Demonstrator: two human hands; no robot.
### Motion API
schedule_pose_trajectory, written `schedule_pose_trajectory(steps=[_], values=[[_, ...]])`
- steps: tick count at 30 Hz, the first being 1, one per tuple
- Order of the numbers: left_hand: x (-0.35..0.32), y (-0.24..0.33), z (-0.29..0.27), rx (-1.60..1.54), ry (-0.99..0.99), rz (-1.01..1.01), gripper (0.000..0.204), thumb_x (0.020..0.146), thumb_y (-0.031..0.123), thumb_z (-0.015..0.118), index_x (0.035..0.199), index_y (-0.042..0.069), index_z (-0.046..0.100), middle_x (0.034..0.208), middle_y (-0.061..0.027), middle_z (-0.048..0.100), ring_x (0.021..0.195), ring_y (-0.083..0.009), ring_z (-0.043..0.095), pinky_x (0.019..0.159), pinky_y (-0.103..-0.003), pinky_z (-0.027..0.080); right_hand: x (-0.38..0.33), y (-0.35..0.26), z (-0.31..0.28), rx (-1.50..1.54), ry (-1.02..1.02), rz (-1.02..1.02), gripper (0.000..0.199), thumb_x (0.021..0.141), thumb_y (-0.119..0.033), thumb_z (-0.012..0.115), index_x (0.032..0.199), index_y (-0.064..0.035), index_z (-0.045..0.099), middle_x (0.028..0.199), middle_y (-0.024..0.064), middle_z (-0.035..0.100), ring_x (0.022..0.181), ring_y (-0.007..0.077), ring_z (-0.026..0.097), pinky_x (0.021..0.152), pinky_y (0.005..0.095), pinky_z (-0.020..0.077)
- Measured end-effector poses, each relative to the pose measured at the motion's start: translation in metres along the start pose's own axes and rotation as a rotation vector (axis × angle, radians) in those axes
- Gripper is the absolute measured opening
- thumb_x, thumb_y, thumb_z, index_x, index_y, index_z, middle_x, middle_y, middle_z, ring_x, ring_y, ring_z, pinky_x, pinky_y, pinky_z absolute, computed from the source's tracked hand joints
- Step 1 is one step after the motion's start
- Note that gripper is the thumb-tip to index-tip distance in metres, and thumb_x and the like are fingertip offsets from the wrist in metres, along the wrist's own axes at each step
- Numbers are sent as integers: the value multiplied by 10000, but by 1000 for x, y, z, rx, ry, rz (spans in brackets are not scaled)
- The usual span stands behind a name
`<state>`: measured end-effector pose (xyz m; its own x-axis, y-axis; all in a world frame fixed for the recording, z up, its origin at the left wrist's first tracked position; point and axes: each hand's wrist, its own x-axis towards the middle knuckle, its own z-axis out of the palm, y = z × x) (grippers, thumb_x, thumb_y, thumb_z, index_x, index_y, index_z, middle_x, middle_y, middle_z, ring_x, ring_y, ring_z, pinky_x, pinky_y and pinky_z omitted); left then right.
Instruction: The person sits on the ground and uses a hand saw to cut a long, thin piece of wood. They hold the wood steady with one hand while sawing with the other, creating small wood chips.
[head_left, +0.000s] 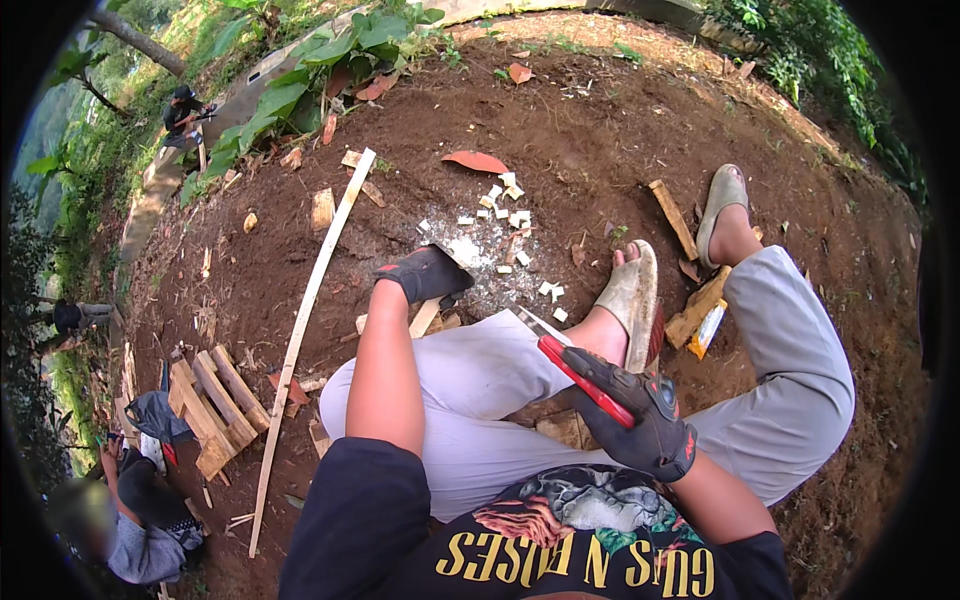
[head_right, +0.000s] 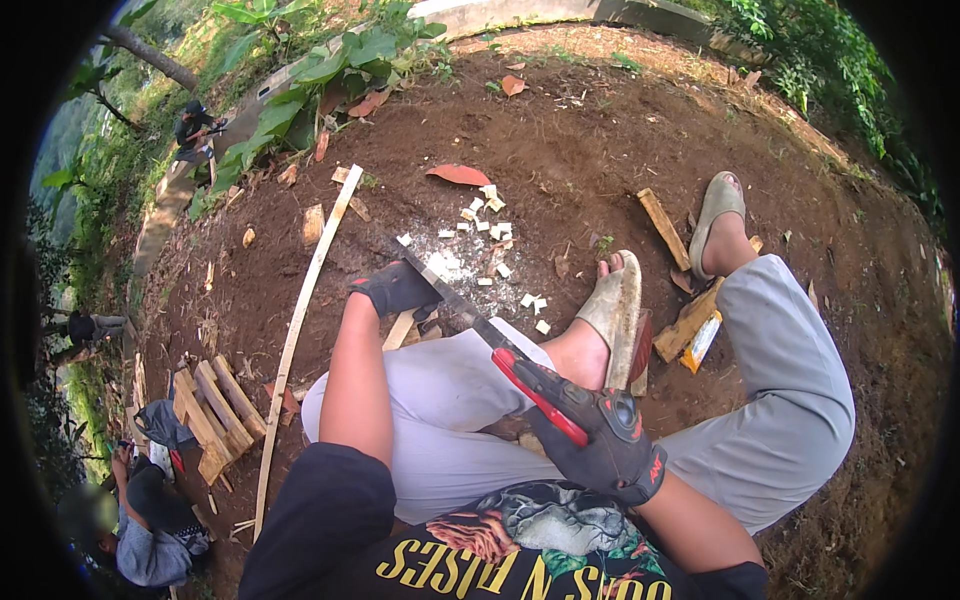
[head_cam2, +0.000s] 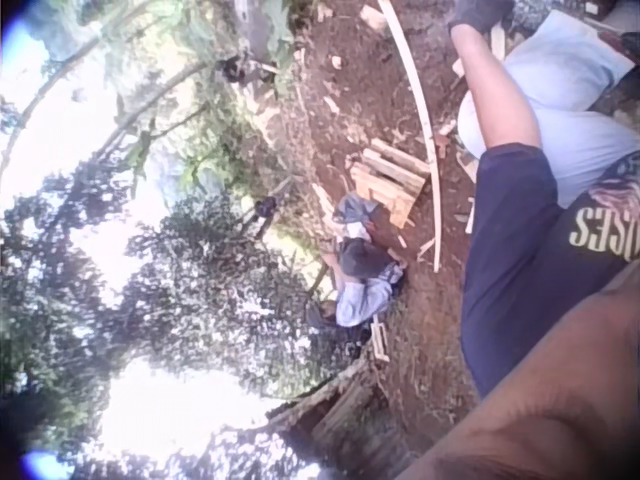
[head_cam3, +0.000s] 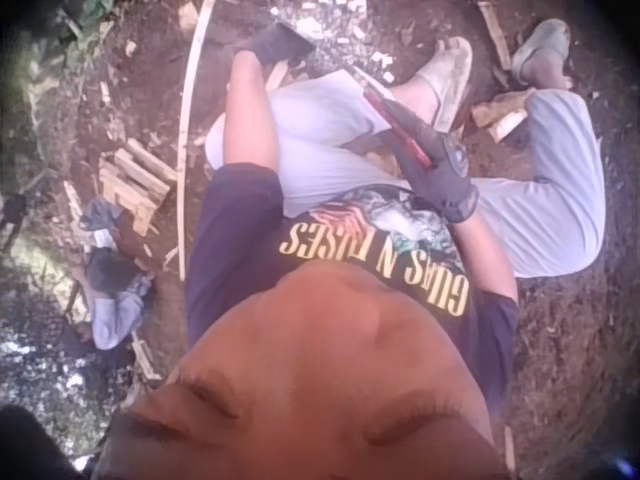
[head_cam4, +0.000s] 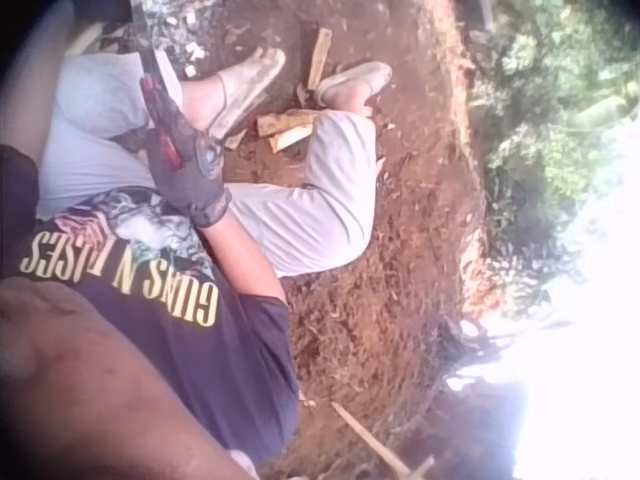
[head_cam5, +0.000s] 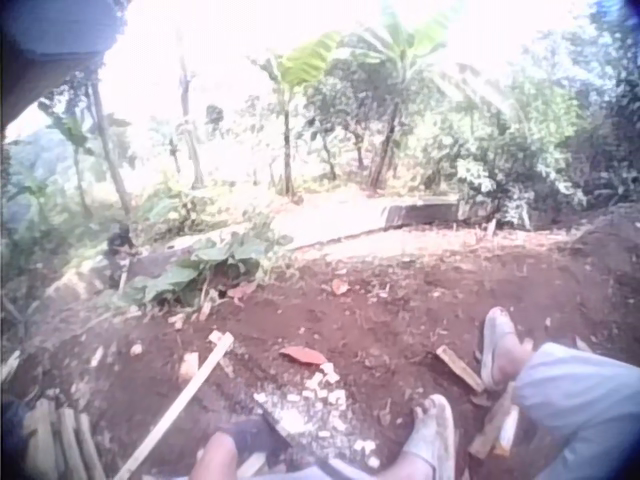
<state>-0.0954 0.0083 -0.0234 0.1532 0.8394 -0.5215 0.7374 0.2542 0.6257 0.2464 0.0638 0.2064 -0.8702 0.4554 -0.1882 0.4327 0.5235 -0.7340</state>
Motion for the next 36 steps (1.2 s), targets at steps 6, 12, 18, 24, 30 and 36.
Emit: schedule_pose_trajectory(steps=[6, 12, 18, 24, 30, 36], values=[[-19, 59, -43, -254, -73, -328, 278, 956, 271, 554, 989, 66, 738, 786, -106, 752, 712, -261, 710, 733, -419, 554, 17, -3, 6, 14, 1, 19, 552, 942, -135, 728, 1484, -166, 631, 1192, 144, 769, 928, 331, 774, 828, 424, 597], [-10, 16, -13, -222, 54, -72, 295, 984, 281, 596, 1079, 40, 737, 901, -142, 760, 747, -213, 717, 673, -400, 558, 126, 29, 86, -77, 58, -150, 545, 949, -191, 689, 1484, -134, 597, 1062, 166, 741, 810, 349, 727, 687, 453, 580], [-7, 11, -9, -161, 51, -59, 286, 946, 311, 589, 911, 90, 766, 886, -141, 767, 789, -267, 727, 758, -419, 562, 100, 51, 85, -96, 160, -192, 500, 958, -219, 690, 1449, -151, 631, 1059, 134, 744, 773, 347, 721, 680, 432, 576], [2, -4, 0, -59, -48, -34, 255, 866, 285, 606, 784, 116, 777, 813, -109, 772, 788, -248, 744, 780, -394, 566, -7, 0, -5, -47, -75, 62, 585, 916, -153, 747, 1487, -158, 622, 1224, 147, 759, 970, 343, 771, 841, 443, 603], [-2, 22, -18, -86, -71, -143, 293, 883, 314, 596, 770, 110, 773, 803, -94, 774, 765, -250, 737, 757, -405, 564, -19, -21, -28, -56, -82, 118, 571, 902, -126, 740, 1464, -132, 641, 1176, 149, 770, 917, 342, 766, 806, 437, 603], [15, -18, 11, -188, -2, -75, 308, 913, 318, 578, 813, 102, 774, 798, -110, 767, 760, -268, 734, 743, -420, 556, 93, 30, 71, -11, 106, -111, 495, 933, -155, 715, 1424, -129, 658, 1088, 141, 766, 896, 348, 747, 774, 428, 594]])
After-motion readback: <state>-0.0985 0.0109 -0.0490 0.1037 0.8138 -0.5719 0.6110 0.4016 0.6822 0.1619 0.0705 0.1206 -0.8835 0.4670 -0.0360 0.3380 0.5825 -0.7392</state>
